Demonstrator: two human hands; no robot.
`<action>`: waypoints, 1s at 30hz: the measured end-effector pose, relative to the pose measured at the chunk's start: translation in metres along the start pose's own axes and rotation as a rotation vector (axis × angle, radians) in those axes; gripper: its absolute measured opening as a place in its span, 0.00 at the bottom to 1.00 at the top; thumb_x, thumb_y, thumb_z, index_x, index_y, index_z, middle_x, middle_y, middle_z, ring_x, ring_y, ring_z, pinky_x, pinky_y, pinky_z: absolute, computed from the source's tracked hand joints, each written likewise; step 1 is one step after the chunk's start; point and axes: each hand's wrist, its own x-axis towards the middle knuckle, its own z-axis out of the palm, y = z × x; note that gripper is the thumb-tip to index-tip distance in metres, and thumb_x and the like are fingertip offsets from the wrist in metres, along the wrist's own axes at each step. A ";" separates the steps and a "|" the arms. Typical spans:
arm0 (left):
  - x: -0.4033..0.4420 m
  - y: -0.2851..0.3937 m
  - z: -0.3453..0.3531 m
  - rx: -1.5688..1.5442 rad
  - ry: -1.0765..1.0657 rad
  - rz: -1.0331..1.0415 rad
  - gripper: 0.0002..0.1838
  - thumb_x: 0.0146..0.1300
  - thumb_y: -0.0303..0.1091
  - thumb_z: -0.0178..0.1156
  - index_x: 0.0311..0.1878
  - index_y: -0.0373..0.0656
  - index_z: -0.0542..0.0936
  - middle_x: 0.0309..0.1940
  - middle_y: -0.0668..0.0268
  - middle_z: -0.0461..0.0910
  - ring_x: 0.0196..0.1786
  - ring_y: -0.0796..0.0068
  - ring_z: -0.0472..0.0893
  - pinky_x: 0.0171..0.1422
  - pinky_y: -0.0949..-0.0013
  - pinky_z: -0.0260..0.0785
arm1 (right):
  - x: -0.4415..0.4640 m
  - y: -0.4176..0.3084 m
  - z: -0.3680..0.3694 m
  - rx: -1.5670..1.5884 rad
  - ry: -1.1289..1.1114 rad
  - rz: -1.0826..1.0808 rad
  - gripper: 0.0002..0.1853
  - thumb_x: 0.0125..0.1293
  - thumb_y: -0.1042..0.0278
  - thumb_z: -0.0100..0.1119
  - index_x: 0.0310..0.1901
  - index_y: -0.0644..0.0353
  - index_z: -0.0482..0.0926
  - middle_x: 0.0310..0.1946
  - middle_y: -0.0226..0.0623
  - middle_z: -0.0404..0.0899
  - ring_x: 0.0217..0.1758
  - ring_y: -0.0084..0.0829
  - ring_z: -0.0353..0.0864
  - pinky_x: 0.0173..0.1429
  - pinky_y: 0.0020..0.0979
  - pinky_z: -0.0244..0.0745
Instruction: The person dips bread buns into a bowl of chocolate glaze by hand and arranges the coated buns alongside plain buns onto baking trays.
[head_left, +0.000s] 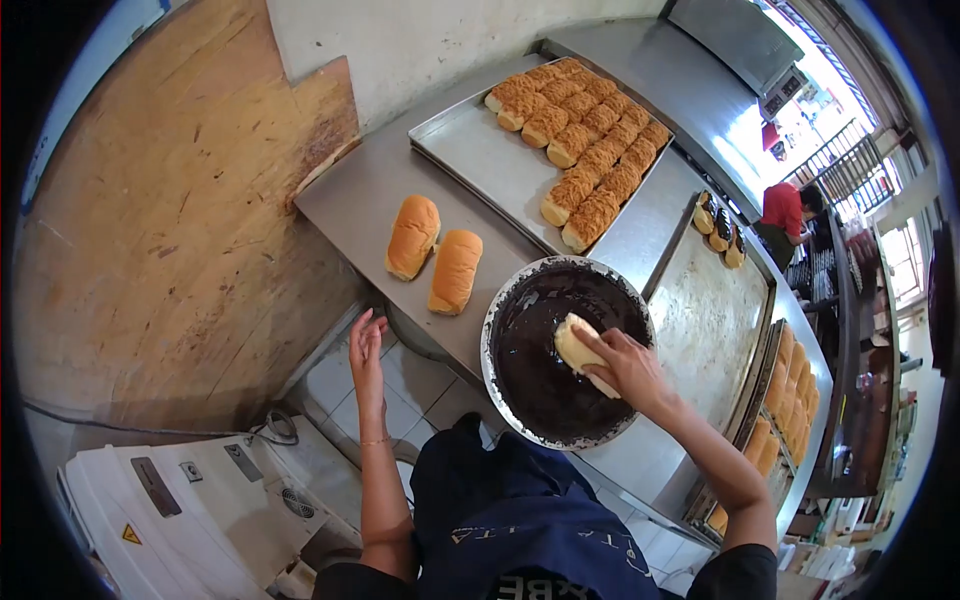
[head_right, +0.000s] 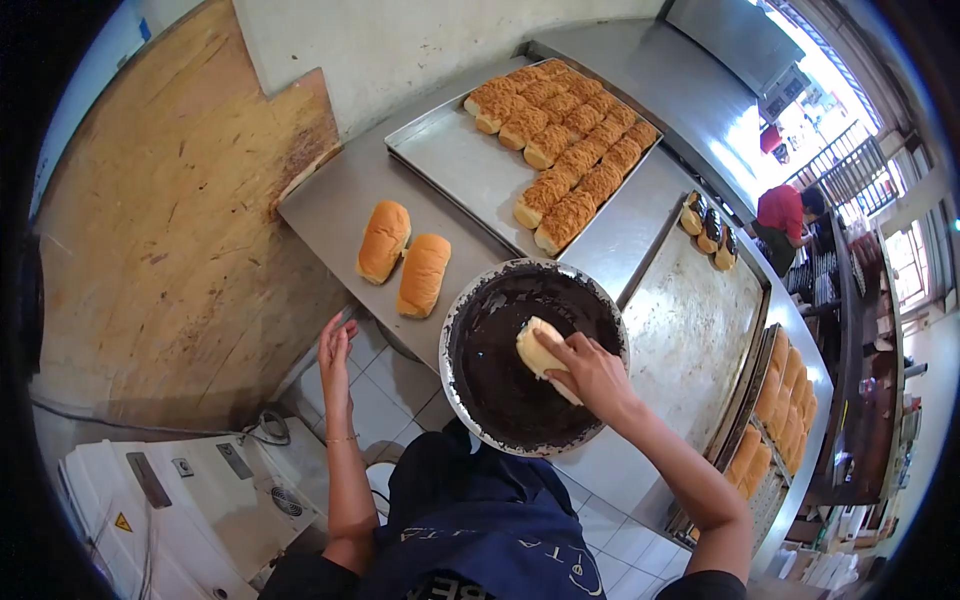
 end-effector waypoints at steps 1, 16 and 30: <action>-0.001 0.001 0.001 0.004 -0.011 0.002 0.21 0.71 0.41 0.50 0.62 0.42 0.68 0.52 0.60 0.75 0.57 0.70 0.73 0.67 0.67 0.60 | 0.003 0.001 0.003 -0.053 0.050 0.034 0.32 0.61 0.54 0.58 0.67 0.38 0.62 0.40 0.38 0.72 0.42 0.38 0.77 0.43 0.38 0.76; -0.002 0.003 0.006 0.011 -0.040 -0.001 0.20 0.71 0.39 0.50 0.62 0.41 0.69 0.51 0.60 0.76 0.56 0.71 0.73 0.66 0.67 0.59 | 0.005 0.002 0.035 -0.215 0.126 -0.129 0.34 0.59 0.61 0.59 0.68 0.42 0.61 0.42 0.37 0.70 0.40 0.34 0.74 0.38 0.31 0.77; 0.003 -0.002 0.007 0.016 -0.102 0.025 0.22 0.70 0.43 0.51 0.64 0.46 0.68 0.53 0.62 0.75 0.57 0.72 0.73 0.66 0.67 0.59 | 0.005 -0.006 0.043 -0.143 0.153 -0.238 0.32 0.60 0.63 0.55 0.68 0.41 0.61 0.40 0.36 0.68 0.40 0.32 0.73 0.39 0.29 0.77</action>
